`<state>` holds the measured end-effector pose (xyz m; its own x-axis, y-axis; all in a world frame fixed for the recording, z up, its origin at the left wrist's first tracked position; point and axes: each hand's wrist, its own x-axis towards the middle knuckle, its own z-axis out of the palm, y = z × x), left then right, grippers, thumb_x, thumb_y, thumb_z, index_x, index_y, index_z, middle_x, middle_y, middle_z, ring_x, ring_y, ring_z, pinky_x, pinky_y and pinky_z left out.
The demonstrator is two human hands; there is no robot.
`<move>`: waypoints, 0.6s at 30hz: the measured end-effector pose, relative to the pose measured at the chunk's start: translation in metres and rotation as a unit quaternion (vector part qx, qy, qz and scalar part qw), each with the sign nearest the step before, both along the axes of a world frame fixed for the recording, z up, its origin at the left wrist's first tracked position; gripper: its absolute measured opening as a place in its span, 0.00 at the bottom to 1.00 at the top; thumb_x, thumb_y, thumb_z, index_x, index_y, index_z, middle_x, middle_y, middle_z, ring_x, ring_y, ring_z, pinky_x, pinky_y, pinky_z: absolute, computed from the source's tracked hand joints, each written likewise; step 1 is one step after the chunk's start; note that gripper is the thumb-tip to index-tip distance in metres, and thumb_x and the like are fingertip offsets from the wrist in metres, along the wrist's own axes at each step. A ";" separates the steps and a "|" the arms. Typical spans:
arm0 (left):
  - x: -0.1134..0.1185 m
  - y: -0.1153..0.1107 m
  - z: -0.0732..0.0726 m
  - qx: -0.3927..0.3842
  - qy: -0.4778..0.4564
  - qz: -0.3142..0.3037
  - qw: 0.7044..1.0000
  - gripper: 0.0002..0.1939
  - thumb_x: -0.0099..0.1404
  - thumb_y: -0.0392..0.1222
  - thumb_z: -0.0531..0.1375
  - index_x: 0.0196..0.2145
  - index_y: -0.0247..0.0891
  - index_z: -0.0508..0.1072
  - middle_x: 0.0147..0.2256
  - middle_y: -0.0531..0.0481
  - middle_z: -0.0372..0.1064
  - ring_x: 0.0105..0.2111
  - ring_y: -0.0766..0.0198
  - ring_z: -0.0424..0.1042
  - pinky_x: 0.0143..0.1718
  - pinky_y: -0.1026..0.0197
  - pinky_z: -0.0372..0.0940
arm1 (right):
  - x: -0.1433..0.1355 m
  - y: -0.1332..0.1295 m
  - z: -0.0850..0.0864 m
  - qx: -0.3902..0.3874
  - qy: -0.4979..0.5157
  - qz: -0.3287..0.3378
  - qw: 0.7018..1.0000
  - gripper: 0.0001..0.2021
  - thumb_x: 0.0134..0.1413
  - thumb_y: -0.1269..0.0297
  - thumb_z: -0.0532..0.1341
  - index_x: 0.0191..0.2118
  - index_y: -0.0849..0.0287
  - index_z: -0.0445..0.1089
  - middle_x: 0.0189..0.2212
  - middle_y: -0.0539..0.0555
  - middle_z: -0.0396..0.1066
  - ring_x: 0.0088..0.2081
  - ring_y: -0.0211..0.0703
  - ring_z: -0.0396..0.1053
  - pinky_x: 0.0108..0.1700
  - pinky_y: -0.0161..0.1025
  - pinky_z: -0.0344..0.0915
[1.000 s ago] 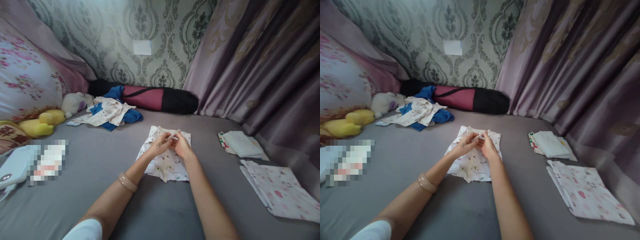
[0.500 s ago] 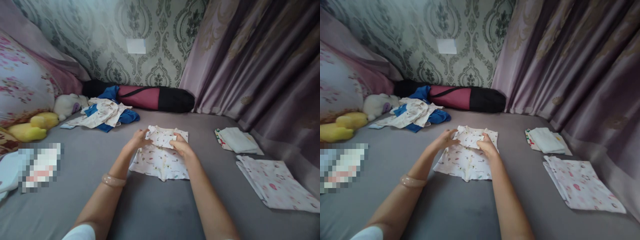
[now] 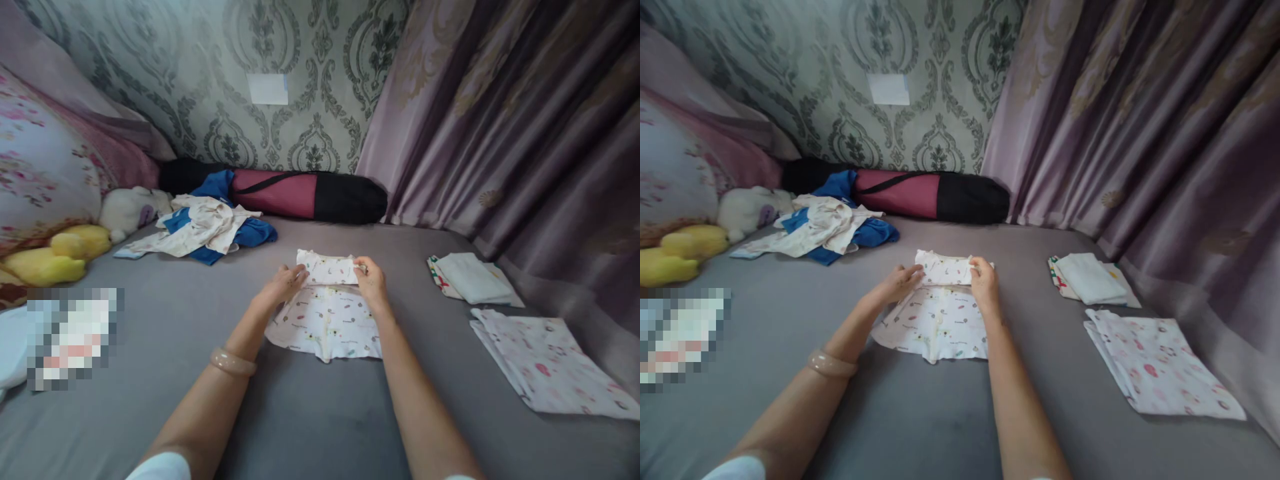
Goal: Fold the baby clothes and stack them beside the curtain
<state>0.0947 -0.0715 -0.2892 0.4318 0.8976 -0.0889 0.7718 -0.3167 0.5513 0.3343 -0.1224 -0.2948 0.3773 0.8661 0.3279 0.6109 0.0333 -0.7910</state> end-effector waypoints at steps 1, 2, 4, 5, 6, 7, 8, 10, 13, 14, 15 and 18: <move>0.001 0.001 0.000 0.001 0.002 0.003 1.000 0.25 0.69 0.53 0.43 0.55 0.44 0.68 0.34 0.43 0.67 0.45 0.51 0.68 0.47 0.54 0.60 | 0.001 0.000 -0.001 0.005 -0.006 0.005 1.000 0.11 0.49 0.67 0.53 0.34 0.56 0.72 0.38 0.54 0.73 0.42 0.46 0.70 0.48 0.42 0.63; 0.002 0.001 -0.001 0.002 0.006 0.007 1.000 0.24 0.69 0.51 0.43 0.54 0.44 0.68 0.34 0.43 0.67 0.45 0.51 0.68 0.47 0.54 0.60 | 0.002 0.000 -0.003 0.007 -0.012 0.008 1.000 0.11 0.49 0.68 0.52 0.31 0.56 0.73 0.40 0.55 0.73 0.44 0.46 0.70 0.50 0.43 0.62; 0.002 0.002 0.000 0.007 0.015 0.016 1.000 0.22 0.68 0.46 0.46 0.55 0.45 0.68 0.36 0.43 0.67 0.44 0.52 0.69 0.47 0.56 0.60 | 0.004 0.001 -0.007 -0.003 -0.027 0.020 0.999 0.13 0.47 0.72 0.52 0.27 0.57 0.74 0.46 0.57 0.71 0.48 0.46 0.69 0.53 0.44 0.61; 0.002 0.002 0.000 0.008 0.019 0.020 1.000 0.22 0.67 0.45 0.48 0.56 0.45 0.67 0.38 0.43 0.66 0.43 0.52 0.69 0.46 0.56 0.60 | 0.006 0.002 -0.009 -0.013 -0.036 0.029 0.999 0.14 0.45 0.74 0.51 0.26 0.58 0.75 0.49 0.57 0.70 0.49 0.46 0.68 0.53 0.45 0.61; 0.001 0.002 0.001 0.008 0.022 0.021 1.000 0.22 0.66 0.44 0.50 0.57 0.45 0.66 0.39 0.42 0.66 0.42 0.53 0.70 0.46 0.57 0.60 | 0.007 0.002 -0.011 -0.023 -0.045 0.039 0.998 0.15 0.44 0.75 0.51 0.26 0.58 0.76 0.50 0.57 0.69 0.49 0.46 0.68 0.54 0.45 0.61; 0.001 0.001 0.002 0.006 0.022 0.020 1.000 0.23 0.65 0.44 0.51 0.57 0.45 0.66 0.40 0.42 0.66 0.42 0.53 0.70 0.46 0.57 0.60 | 0.009 0.002 -0.012 -0.030 -0.055 0.050 0.997 0.16 0.44 0.76 0.51 0.26 0.58 0.76 0.51 0.57 0.69 0.50 0.46 0.68 0.54 0.45 0.61; 0.001 0.001 0.003 0.001 0.022 0.017 1.000 0.24 0.64 0.44 0.52 0.58 0.45 0.65 0.40 0.42 0.67 0.42 0.53 0.70 0.47 0.57 0.60 | 0.010 0.003 -0.014 -0.034 -0.065 0.058 0.996 0.16 0.44 0.76 0.51 0.26 0.58 0.77 0.50 0.57 0.69 0.50 0.46 0.68 0.55 0.45 0.61; 0.000 0.000 0.005 -0.011 0.018 0.013 1.000 0.24 0.63 0.44 0.53 0.57 0.45 0.66 0.38 0.43 0.67 0.43 0.53 0.69 0.47 0.57 0.60 | 0.013 0.004 -0.015 -0.041 -0.093 0.063 0.993 0.17 0.46 0.75 0.51 0.30 0.57 0.78 0.49 0.56 0.70 0.50 0.46 0.68 0.55 0.44 0.61; -0.001 -0.002 0.008 -0.020 0.013 0.012 1.000 0.23 0.62 0.45 0.54 0.55 0.45 0.67 0.38 0.44 0.68 0.42 0.54 0.70 0.47 0.57 0.60 | 0.014 0.005 -0.016 -0.052 -0.128 0.062 0.988 0.19 0.52 0.73 0.50 0.41 0.58 0.77 0.49 0.57 0.71 0.51 0.46 0.67 0.57 0.44 0.60; -0.001 -0.003 0.010 -0.020 0.014 0.012 1.000 0.24 0.61 0.46 0.54 0.56 0.45 0.66 0.39 0.44 0.69 0.42 0.54 0.70 0.46 0.58 0.61 | 0.014 0.005 -0.015 -0.054 -0.136 0.061 0.987 0.19 0.54 0.72 0.49 0.43 0.59 0.76 0.49 0.58 0.71 0.52 0.47 0.66 0.57 0.44 0.59; -0.002 -0.003 0.012 -0.018 0.018 0.009 1.000 0.24 0.61 0.46 0.55 0.56 0.44 0.66 0.40 0.43 0.69 0.41 0.54 0.71 0.46 0.57 0.61 | 0.014 0.005 -0.014 -0.055 -0.143 0.060 0.986 0.20 0.55 0.72 0.49 0.45 0.60 0.75 0.50 0.59 0.70 0.53 0.47 0.66 0.58 0.44 0.58; -0.004 -0.005 0.024 -0.030 0.047 0.013 0.998 0.26 0.59 0.48 0.57 0.55 0.39 0.65 0.42 0.40 0.70 0.39 0.53 0.72 0.42 0.56 0.64 | 0.012 0.002 -0.011 -0.059 -0.166 0.051 0.983 0.22 0.56 0.72 0.47 0.50 0.63 0.73 0.53 0.60 0.68 0.56 0.46 0.63 0.60 0.43 0.56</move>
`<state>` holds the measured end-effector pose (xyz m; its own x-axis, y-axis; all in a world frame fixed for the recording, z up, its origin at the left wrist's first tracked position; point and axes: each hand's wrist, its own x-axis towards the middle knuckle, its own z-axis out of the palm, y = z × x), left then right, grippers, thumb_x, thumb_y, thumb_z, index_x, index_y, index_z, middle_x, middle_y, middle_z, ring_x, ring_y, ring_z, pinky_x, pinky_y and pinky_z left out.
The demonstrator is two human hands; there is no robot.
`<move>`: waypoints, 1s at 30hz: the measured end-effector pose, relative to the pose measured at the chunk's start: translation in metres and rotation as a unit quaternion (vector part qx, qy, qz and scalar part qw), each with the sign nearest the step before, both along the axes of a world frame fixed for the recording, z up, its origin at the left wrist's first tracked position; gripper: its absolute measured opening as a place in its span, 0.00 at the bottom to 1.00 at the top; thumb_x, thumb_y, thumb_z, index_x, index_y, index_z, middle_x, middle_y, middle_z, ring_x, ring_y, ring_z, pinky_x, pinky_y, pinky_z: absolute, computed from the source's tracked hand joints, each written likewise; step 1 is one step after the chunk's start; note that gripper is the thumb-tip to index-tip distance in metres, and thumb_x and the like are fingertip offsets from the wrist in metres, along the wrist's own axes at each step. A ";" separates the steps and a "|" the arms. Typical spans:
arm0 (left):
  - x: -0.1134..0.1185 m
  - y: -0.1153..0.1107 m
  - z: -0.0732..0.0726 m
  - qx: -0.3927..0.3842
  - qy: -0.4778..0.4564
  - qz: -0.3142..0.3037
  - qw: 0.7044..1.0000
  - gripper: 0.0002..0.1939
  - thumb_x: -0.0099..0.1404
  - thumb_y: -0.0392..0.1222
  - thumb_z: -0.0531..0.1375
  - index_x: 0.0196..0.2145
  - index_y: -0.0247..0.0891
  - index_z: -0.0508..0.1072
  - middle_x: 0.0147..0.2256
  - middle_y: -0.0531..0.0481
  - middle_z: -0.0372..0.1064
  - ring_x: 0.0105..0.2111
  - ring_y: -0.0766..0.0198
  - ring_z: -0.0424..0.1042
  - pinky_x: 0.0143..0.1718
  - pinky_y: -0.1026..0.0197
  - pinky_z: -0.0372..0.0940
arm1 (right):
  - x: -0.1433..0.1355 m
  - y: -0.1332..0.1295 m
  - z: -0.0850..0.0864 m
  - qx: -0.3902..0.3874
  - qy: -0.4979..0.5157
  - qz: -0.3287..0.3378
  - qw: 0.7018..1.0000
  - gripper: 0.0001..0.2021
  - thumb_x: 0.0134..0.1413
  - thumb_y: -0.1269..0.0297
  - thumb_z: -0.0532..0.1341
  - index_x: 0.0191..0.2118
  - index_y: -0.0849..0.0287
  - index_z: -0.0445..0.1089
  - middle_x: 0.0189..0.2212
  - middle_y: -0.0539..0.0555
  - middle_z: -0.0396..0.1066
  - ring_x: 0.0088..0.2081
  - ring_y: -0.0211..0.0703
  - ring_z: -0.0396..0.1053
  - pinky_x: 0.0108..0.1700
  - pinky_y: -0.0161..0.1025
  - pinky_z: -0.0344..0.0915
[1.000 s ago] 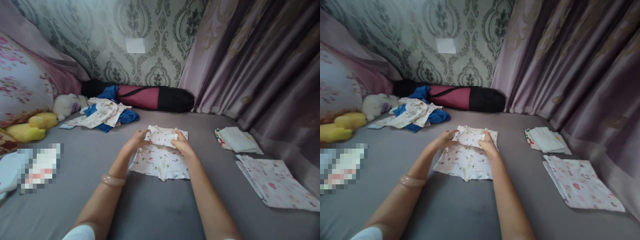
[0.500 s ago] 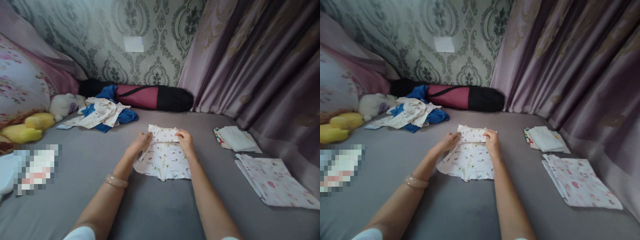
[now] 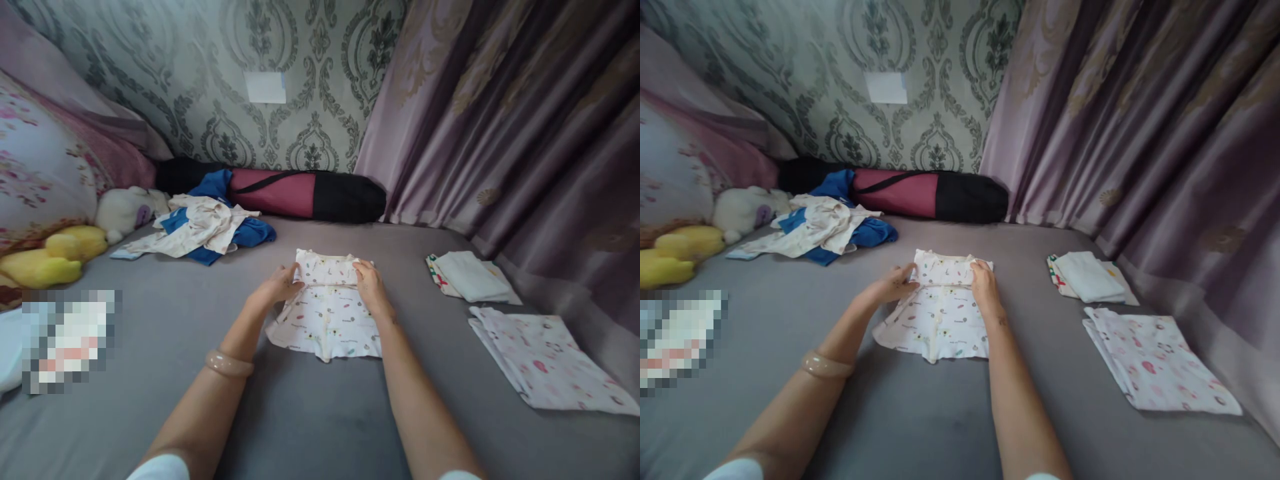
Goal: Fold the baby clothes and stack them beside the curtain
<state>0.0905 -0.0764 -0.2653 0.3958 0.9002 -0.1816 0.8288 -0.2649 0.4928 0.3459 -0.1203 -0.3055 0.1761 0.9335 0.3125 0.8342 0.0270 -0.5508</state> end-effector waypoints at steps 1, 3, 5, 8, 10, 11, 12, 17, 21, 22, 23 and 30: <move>-0.001 -0.001 0.005 -0.018 0.014 0.006 1.000 0.27 0.59 0.49 0.57 0.54 0.36 0.65 0.39 0.40 0.72 0.36 0.53 0.73 0.39 0.56 0.65 | -0.001 -0.001 0.002 -0.002 -0.007 -0.002 1.000 0.22 0.57 0.73 0.47 0.51 0.62 0.72 0.54 0.60 0.67 0.57 0.46 0.62 0.60 0.43 0.56; -0.004 -0.003 0.017 -0.091 0.042 0.006 0.995 0.24 0.58 0.53 0.58 0.47 0.33 0.68 0.30 0.42 0.73 0.30 0.54 0.73 0.32 0.57 0.66 | -0.004 -0.003 0.005 -0.006 -0.014 -0.003 1.000 0.22 0.57 0.73 0.48 0.54 0.61 0.69 0.56 0.60 0.64 0.59 0.46 0.60 0.61 0.43 0.55; -0.006 -0.006 0.028 -0.179 0.054 -0.031 0.982 0.19 0.57 0.54 0.59 0.36 0.33 0.70 0.23 0.46 0.71 0.24 0.57 0.72 0.27 0.59 0.67 | -0.007 -0.005 0.008 -0.009 -0.018 0.003 1.000 0.23 0.56 0.73 0.50 0.56 0.61 0.67 0.59 0.60 0.61 0.60 0.47 0.58 0.62 0.43 0.54; -0.007 -0.012 0.037 -0.258 0.065 -0.097 0.959 0.15 0.55 0.50 0.61 0.22 0.34 0.68 0.19 0.47 0.68 0.20 0.60 0.70 0.24 0.60 0.67 | -0.010 -0.006 0.011 -0.014 -0.023 0.015 1.000 0.25 0.54 0.74 0.51 0.59 0.64 0.63 0.61 0.62 0.57 0.61 0.49 0.57 0.63 0.44 0.53; -0.006 -0.015 0.037 -0.274 0.079 -0.119 0.951 0.15 0.53 0.48 0.62 0.19 0.34 0.66 0.18 0.47 0.68 0.19 0.62 0.70 0.24 0.60 0.68 | -0.012 -0.007 0.012 -0.015 -0.025 0.017 0.999 0.26 0.54 0.75 0.51 0.59 0.65 0.62 0.61 0.64 0.56 0.61 0.50 0.56 0.64 0.44 0.53; -0.006 -0.016 0.037 -0.273 0.091 -0.125 0.949 0.15 0.53 0.46 0.63 0.18 0.34 0.66 0.18 0.48 0.67 0.19 0.62 0.70 0.24 0.60 0.68 | -0.012 -0.007 0.012 -0.013 -0.025 0.017 0.999 0.26 0.54 0.75 0.51 0.59 0.66 0.62 0.61 0.64 0.56 0.61 0.50 0.57 0.64 0.44 0.53; -0.006 -0.017 0.036 -0.270 0.101 -0.129 0.949 0.13 0.52 0.44 0.63 0.18 0.34 0.66 0.17 0.48 0.67 0.19 0.62 0.69 0.24 0.60 0.68 | -0.012 -0.007 0.012 -0.012 -0.024 0.018 0.999 0.26 0.54 0.75 0.50 0.60 0.66 0.62 0.61 0.64 0.56 0.61 0.49 0.56 0.64 0.44 0.53; -0.006 -0.020 0.040 -0.266 0.109 -0.128 0.949 0.09 0.53 0.38 0.61 0.22 0.36 0.64 0.17 0.51 0.66 0.19 0.62 0.70 0.24 0.60 0.69 | -0.010 -0.006 0.011 -0.003 -0.021 0.023 1.000 0.26 0.55 0.75 0.49 0.61 0.64 0.60 0.62 0.62 0.54 0.63 0.47 0.54 0.64 0.44 0.52; 0.002 -0.025 0.044 -0.267 0.071 -0.135 0.952 0.08 0.55 0.38 0.60 0.23 0.36 0.63 0.16 0.53 0.65 0.18 0.64 0.69 0.24 0.61 0.68 | -0.008 -0.005 0.012 -0.006 -0.017 0.014 1.000 0.27 0.56 0.75 0.49 0.62 0.65 0.58 0.64 0.63 0.51 0.64 0.46 0.52 0.64 0.43 0.51; 0.005 -0.027 0.044 -0.271 0.063 -0.134 0.951 0.07 0.55 0.37 0.59 0.23 0.36 0.64 0.16 0.53 0.65 0.18 0.64 0.69 0.24 0.61 0.68 | -0.007 -0.005 0.012 -0.007 -0.018 0.011 1.000 0.27 0.56 0.75 0.49 0.62 0.65 0.57 0.64 0.63 0.50 0.64 0.46 0.52 0.64 0.43 0.51; 0.008 -0.028 0.043 -0.279 0.057 -0.136 0.949 0.06 0.55 0.37 0.59 0.23 0.36 0.64 0.16 0.53 0.65 0.18 0.64 0.69 0.24 0.61 0.69 | -0.007 -0.005 0.011 -0.010 -0.019 0.006 1.000 0.27 0.56 0.75 0.48 0.62 0.65 0.57 0.64 0.63 0.50 0.64 0.46 0.51 0.64 0.43 0.52; 0.019 -0.034 0.038 -0.335 0.052 -0.197 0.920 0.10 0.56 0.43 0.59 0.23 0.34 0.68 0.17 0.50 0.67 0.19 0.64 0.69 0.24 0.61 0.68 | -0.005 -0.006 0.009 -0.035 -0.038 -0.026 0.998 0.26 0.56 0.75 0.49 0.61 0.65 0.58 0.63 0.64 0.52 0.63 0.48 0.54 0.62 0.42 0.55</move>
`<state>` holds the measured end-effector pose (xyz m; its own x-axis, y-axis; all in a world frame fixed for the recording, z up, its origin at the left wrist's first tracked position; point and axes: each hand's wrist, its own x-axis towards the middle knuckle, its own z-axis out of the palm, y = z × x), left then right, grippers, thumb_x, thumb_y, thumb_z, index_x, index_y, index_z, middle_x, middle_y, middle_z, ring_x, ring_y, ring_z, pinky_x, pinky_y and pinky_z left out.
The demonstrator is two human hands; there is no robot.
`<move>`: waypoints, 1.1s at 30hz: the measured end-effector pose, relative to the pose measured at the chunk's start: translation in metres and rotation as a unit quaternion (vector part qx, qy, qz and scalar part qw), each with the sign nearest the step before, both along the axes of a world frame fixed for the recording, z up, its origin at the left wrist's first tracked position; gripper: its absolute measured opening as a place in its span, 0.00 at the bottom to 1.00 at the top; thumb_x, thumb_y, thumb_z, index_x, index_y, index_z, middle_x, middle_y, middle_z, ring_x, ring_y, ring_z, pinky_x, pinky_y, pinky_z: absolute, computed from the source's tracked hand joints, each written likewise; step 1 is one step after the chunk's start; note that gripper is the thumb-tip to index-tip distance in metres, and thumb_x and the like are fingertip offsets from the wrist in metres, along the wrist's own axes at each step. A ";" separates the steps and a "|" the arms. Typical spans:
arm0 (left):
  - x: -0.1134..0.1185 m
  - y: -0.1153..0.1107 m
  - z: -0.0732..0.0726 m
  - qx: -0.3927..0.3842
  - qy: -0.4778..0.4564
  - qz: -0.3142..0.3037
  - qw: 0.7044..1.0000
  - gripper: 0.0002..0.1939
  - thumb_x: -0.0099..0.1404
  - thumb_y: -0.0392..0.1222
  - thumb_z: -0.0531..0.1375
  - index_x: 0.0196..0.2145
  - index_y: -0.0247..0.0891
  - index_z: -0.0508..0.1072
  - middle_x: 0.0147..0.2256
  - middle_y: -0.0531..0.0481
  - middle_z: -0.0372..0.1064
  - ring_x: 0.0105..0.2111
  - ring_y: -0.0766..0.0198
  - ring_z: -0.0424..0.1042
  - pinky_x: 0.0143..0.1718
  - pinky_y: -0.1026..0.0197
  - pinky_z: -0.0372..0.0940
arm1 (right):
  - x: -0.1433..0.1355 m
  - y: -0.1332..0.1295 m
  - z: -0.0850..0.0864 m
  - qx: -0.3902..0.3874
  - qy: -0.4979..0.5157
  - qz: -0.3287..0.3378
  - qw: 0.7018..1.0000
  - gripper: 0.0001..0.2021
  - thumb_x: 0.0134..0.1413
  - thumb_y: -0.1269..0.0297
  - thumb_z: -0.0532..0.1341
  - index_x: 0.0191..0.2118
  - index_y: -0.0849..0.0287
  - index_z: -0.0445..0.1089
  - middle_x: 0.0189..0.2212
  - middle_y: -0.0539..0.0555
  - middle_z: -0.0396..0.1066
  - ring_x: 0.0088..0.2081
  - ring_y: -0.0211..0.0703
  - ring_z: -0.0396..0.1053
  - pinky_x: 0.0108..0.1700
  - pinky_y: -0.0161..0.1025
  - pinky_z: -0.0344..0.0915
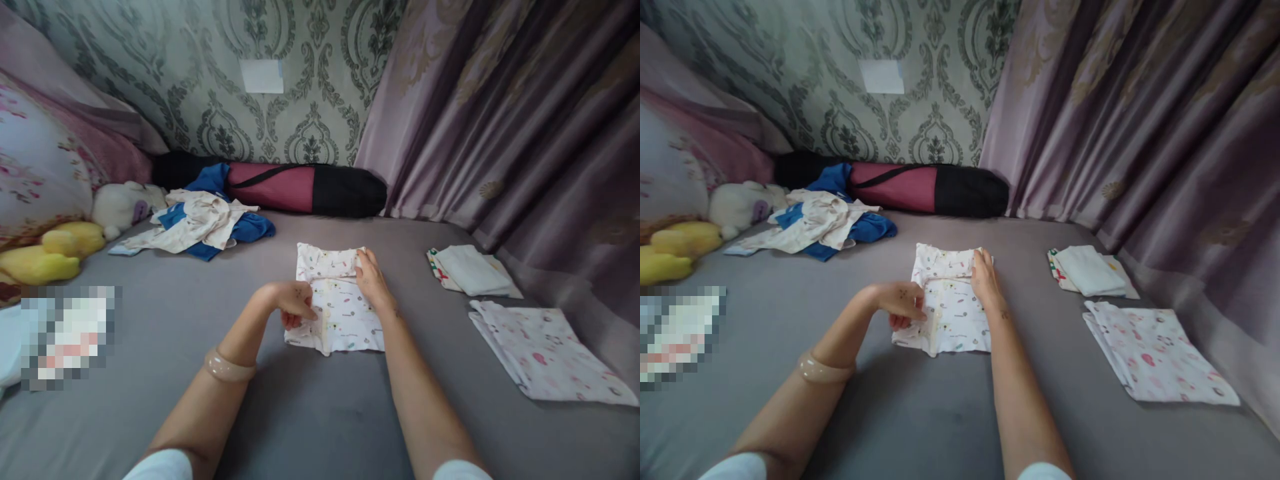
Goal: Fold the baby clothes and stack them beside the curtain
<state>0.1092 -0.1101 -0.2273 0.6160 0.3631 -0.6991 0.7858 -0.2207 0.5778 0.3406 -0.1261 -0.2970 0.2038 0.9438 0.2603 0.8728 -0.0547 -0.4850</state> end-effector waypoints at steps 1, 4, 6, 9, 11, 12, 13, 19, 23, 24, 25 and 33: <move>-0.001 0.000 0.000 0.001 0.003 -0.011 1.000 0.08 0.54 0.42 0.59 0.22 0.34 0.68 0.16 0.51 0.67 0.18 0.65 0.69 0.24 0.62 0.67 | 0.000 -0.001 0.001 -0.001 -0.004 -0.006 1.000 0.25 0.56 0.75 0.49 0.61 0.66 0.59 0.62 0.64 0.53 0.62 0.48 0.56 0.61 0.42 0.56; -0.004 0.001 0.002 0.005 0.018 -0.030 0.999 0.04 0.50 0.36 0.59 0.20 0.35 0.69 0.15 0.53 0.65 0.18 0.66 0.67 0.22 0.64 0.65 | -0.001 -0.005 0.005 -0.004 -0.019 -0.027 0.999 0.24 0.57 0.74 0.51 0.60 0.65 0.60 0.60 0.64 0.56 0.58 0.48 0.60 0.59 0.40 0.59; -0.006 0.002 0.003 0.006 0.035 -0.034 0.999 0.02 0.47 0.34 0.58 0.19 0.35 0.69 0.15 0.53 0.65 0.17 0.66 0.67 0.21 0.65 0.64 | -0.002 -0.010 0.010 -0.018 -0.037 -0.054 0.998 0.23 0.57 0.72 0.52 0.59 0.63 0.62 0.58 0.63 0.58 0.55 0.49 0.64 0.56 0.40 0.61; -0.009 0.004 0.006 0.013 0.033 -0.031 0.999 0.02 0.48 0.34 0.57 0.19 0.35 0.69 0.16 0.52 0.66 0.17 0.66 0.67 0.22 0.64 0.64 | -0.003 -0.014 0.017 -0.024 -0.093 -0.113 0.989 0.21 0.57 0.72 0.51 0.57 0.64 0.65 0.58 0.66 0.58 0.54 0.54 0.65 0.55 0.46 0.61; -0.014 0.007 0.008 0.029 0.020 -0.015 0.999 0.03 0.50 0.36 0.57 0.20 0.35 0.68 0.17 0.52 0.67 0.18 0.66 0.67 0.23 0.64 0.65 | -0.006 -0.014 0.021 0.005 -0.127 -0.117 0.985 0.22 0.60 0.69 0.49 0.59 0.66 0.62 0.62 0.68 0.53 0.57 0.56 0.61 0.57 0.49 0.57; -0.016 0.008 0.009 0.040 0.013 -0.006 0.999 0.04 0.51 0.37 0.57 0.21 0.36 0.68 0.17 0.52 0.67 0.18 0.66 0.68 0.23 0.64 0.65 | -0.008 -0.013 0.021 0.024 -0.138 -0.104 0.985 0.23 0.62 0.67 0.47 0.61 0.67 0.59 0.64 0.68 0.50 0.60 0.56 0.57 0.59 0.50 0.54; -0.019 0.009 0.011 0.049 0.007 0.000 0.999 0.04 0.51 0.38 0.57 0.21 0.36 0.68 0.18 0.52 0.67 0.19 0.66 0.68 0.23 0.64 0.65 | -0.010 -0.011 0.020 0.037 -0.146 -0.084 0.985 0.25 0.63 0.65 0.45 0.63 0.68 0.55 0.66 0.66 0.47 0.63 0.55 0.52 0.61 0.51 0.51; -0.028 0.017 0.009 0.091 -0.024 0.031 0.995 0.09 0.56 0.44 0.57 0.25 0.35 0.67 0.22 0.49 0.70 0.21 0.64 0.69 0.24 0.63 0.64 | -0.023 -0.008 -0.004 -0.128 -0.144 -0.013 0.981 0.31 0.66 0.54 0.40 0.66 0.73 0.48 0.67 0.65 0.43 0.68 0.52 0.37 0.66 0.50 0.36; -0.026 0.025 0.000 0.192 -0.028 0.071 0.978 0.11 0.59 0.45 0.55 0.28 0.35 0.69 0.25 0.48 0.71 0.23 0.65 0.69 0.26 0.65 0.62 | -0.014 -0.007 -0.004 -0.122 -0.101 -0.021 0.987 0.29 0.67 0.54 0.39 0.64 0.67 0.54 0.66 0.63 0.48 0.67 0.51 0.43 0.65 0.51 0.41; -0.026 0.027 -0.003 0.233 -0.038 0.086 0.968 0.11 0.60 0.45 0.54 0.28 0.35 0.70 0.27 0.47 0.72 0.25 0.64 0.70 0.28 0.65 0.62 | -0.009 -0.006 0.000 -0.103 -0.088 -0.034 0.990 0.27 0.67 0.56 0.40 0.63 0.65 0.57 0.65 0.62 0.52 0.66 0.49 0.47 0.64 0.49 0.44; -0.025 0.028 -0.006 0.276 -0.051 0.105 0.954 0.11 0.61 0.45 0.54 0.30 0.35 0.71 0.29 0.46 0.73 0.28 0.63 0.71 0.30 0.64 0.62 | -0.003 -0.005 0.004 -0.086 -0.073 -0.057 0.992 0.25 0.66 0.59 0.41 0.61 0.64 0.60 0.62 0.61 0.57 0.63 0.47 0.53 0.63 0.45 0.49; -0.018 0.037 -0.037 0.403 -0.070 0.147 0.901 0.25 0.61 0.55 0.56 0.49 0.34 0.67 0.45 0.40 0.70 0.48 0.52 0.66 0.48 0.59 0.59 | 0.018 0.006 0.026 -0.170 -0.015 -0.181 0.969 0.15 0.59 0.60 0.54 0.41 0.59 0.76 0.38 0.59 0.77 0.41 0.47 0.73 0.39 0.34 0.64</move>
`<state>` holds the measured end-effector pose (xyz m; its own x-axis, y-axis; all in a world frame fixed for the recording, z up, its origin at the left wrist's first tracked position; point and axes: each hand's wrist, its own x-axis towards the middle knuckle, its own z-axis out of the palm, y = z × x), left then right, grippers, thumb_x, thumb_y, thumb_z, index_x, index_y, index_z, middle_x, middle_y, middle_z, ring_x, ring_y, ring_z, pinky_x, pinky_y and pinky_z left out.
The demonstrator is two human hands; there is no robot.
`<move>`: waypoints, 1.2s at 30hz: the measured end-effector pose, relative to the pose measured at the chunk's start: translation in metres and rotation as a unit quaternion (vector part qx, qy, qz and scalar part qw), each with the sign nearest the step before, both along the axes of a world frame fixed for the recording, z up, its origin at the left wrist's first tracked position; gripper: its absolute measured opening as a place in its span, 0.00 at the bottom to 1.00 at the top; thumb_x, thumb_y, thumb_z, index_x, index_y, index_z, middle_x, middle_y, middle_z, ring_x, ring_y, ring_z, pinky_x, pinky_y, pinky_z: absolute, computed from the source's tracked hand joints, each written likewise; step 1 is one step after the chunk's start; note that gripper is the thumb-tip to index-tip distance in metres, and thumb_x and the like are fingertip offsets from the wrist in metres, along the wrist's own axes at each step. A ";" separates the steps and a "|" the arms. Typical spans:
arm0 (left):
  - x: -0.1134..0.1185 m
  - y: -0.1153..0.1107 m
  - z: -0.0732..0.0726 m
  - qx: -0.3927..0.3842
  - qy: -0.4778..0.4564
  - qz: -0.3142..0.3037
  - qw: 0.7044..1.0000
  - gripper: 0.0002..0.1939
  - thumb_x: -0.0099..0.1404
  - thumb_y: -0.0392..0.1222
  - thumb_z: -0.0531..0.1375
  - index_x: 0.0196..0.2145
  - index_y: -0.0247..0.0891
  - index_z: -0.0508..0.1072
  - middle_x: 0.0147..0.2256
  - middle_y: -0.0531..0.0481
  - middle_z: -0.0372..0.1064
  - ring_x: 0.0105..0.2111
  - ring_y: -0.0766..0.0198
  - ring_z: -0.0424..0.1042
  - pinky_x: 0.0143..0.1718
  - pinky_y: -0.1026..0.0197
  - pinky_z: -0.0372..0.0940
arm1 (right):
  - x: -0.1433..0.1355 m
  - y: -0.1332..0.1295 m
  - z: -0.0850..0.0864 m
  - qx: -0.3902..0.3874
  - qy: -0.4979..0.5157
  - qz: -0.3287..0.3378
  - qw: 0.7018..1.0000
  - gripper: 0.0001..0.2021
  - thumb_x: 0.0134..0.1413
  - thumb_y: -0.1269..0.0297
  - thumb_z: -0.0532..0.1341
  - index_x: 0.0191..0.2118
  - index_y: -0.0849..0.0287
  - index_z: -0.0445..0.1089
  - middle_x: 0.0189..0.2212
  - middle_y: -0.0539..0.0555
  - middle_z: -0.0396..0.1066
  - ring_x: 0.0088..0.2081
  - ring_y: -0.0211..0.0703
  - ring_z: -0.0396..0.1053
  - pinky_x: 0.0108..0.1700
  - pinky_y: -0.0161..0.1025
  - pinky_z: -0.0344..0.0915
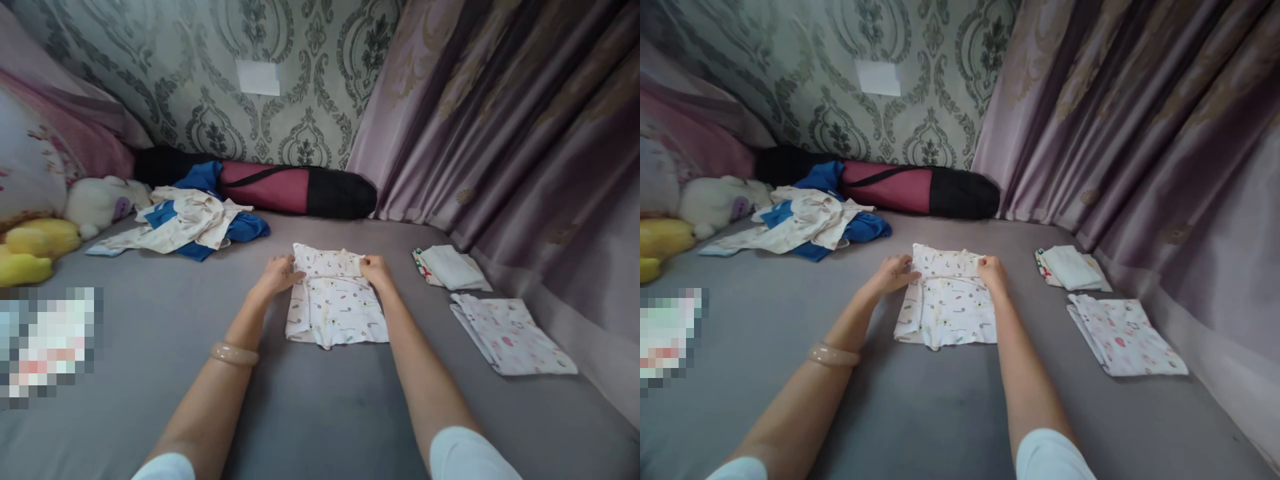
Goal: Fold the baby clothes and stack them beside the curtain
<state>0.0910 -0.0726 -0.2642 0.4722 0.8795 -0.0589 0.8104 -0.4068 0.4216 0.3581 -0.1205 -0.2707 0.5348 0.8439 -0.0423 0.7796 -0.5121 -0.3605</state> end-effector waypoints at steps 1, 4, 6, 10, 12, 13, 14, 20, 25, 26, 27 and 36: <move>0.001 0.000 -0.002 -0.009 0.016 0.000 1.000 0.29 0.58 0.58 0.58 0.50 0.33 0.66 0.46 0.38 0.68 0.49 0.50 0.65 0.49 0.58 0.58 | -0.002 0.001 0.000 -0.004 -0.002 -0.005 1.000 0.15 0.58 0.58 0.55 0.40 0.59 0.77 0.38 0.59 0.77 0.42 0.48 0.73 0.40 0.35 0.64; 0.004 -0.001 0.001 -0.022 0.038 0.028 0.999 0.35 0.53 0.62 0.60 0.48 0.31 0.66 0.49 0.35 0.65 0.51 0.48 0.64 0.48 0.57 0.60 | -0.010 0.006 -0.002 -0.016 -0.012 -0.013 1.000 0.14 0.55 0.56 0.59 0.39 0.58 0.77 0.40 0.61 0.76 0.44 0.50 0.73 0.42 0.38 0.64; 0.003 -0.004 0.010 -0.051 0.038 0.021 0.998 0.31 0.53 0.61 0.60 0.45 0.33 0.67 0.47 0.36 0.68 0.48 0.51 0.67 0.44 0.59 0.62 | -0.014 0.008 -0.002 -0.024 -0.024 -0.003 0.999 0.12 0.54 0.58 0.60 0.38 0.58 0.76 0.41 0.61 0.75 0.46 0.50 0.72 0.44 0.38 0.64; 0.001 -0.016 0.034 -0.224 0.066 -0.131 0.963 0.20 0.53 0.55 0.61 0.36 0.36 0.69 0.28 0.48 0.71 0.30 0.61 0.70 0.29 0.64 0.61 | -0.021 0.008 0.000 -0.021 -0.046 0.011 0.999 0.12 0.56 0.62 0.58 0.43 0.60 0.74 0.44 0.63 0.73 0.47 0.49 0.71 0.45 0.39 0.64; 0.003 -0.024 0.040 -0.276 0.068 -0.190 0.940 0.19 0.49 0.54 0.64 0.33 0.36 0.69 0.23 0.51 0.69 0.26 0.63 0.69 0.26 0.65 0.60 | -0.023 0.006 0.001 -0.018 -0.050 0.007 0.999 0.15 0.56 0.63 0.58 0.48 0.62 0.71 0.45 0.65 0.73 0.47 0.51 0.71 0.44 0.40 0.65; 0.005 -0.029 0.040 -0.284 0.069 -0.206 0.934 0.20 0.47 0.54 0.65 0.32 0.36 0.69 0.23 0.52 0.68 0.26 0.63 0.68 0.25 0.65 0.60 | -0.024 0.006 0.002 -0.024 -0.047 0.003 0.999 0.17 0.56 0.63 0.58 0.49 0.63 0.70 0.45 0.66 0.73 0.47 0.51 0.71 0.44 0.40 0.65; 0.007 -0.033 0.040 -0.284 0.074 -0.215 0.932 0.21 0.46 0.54 0.66 0.31 0.36 0.69 0.23 0.52 0.68 0.26 0.63 0.68 0.25 0.65 0.60 | -0.024 0.005 0.003 -0.034 -0.042 -0.002 0.999 0.17 0.56 0.63 0.58 0.49 0.64 0.70 0.45 0.67 0.73 0.47 0.52 0.71 0.44 0.40 0.65; 0.009 -0.053 0.030 -0.197 0.123 -0.237 0.944 0.23 0.43 0.51 0.66 0.35 0.37 0.69 0.33 0.49 0.71 0.30 0.62 0.67 0.26 0.65 0.58 | -0.020 0.006 0.009 -0.061 -0.020 -0.001 0.998 0.13 0.51 0.65 0.60 0.41 0.65 0.76 0.42 0.68 0.74 0.45 0.56 0.73 0.41 0.41 0.66; -0.004 -0.069 0.030 -0.130 0.100 -0.253 0.954 0.12 0.52 0.39 0.58 0.36 0.38 0.70 0.35 0.49 0.71 0.33 0.62 0.67 0.29 0.65 0.58 | -0.018 0.000 0.009 -0.035 -0.012 0.027 0.999 0.14 0.50 0.67 0.59 0.42 0.60 0.75 0.42 0.63 0.75 0.45 0.52 0.72 0.41 0.38 0.65; -0.007 -0.072 0.029 -0.121 0.089 -0.248 0.957 0.11 0.53 0.39 0.56 0.36 0.38 0.70 0.35 0.48 0.71 0.33 0.62 0.67 0.30 0.65 0.58 | -0.017 -0.002 0.008 -0.027 -0.013 0.030 0.999 0.14 0.50 0.67 0.58 0.44 0.60 0.74 0.42 0.63 0.75 0.45 0.52 0.72 0.41 0.38 0.65; -0.009 -0.074 0.028 -0.113 0.076 -0.240 0.961 0.10 0.55 0.38 0.55 0.36 0.38 0.70 0.35 0.47 0.71 0.33 0.62 0.67 0.30 0.65 0.58 | -0.017 -0.003 0.008 -0.020 -0.015 0.033 0.999 0.15 0.51 0.68 0.57 0.44 0.61 0.73 0.42 0.63 0.75 0.45 0.52 0.72 0.41 0.38 0.65; -0.024 -0.082 0.030 -0.120 0.039 -0.210 0.969 0.12 0.55 0.38 0.54 0.38 0.38 0.70 0.34 0.49 0.70 0.31 0.63 0.66 0.30 0.65 0.58 | -0.009 -0.012 0.011 0.038 0.000 0.010 0.999 0.15 0.52 0.66 0.57 0.46 0.63 0.70 0.41 0.61 0.74 0.44 0.49 0.72 0.40 0.35 0.63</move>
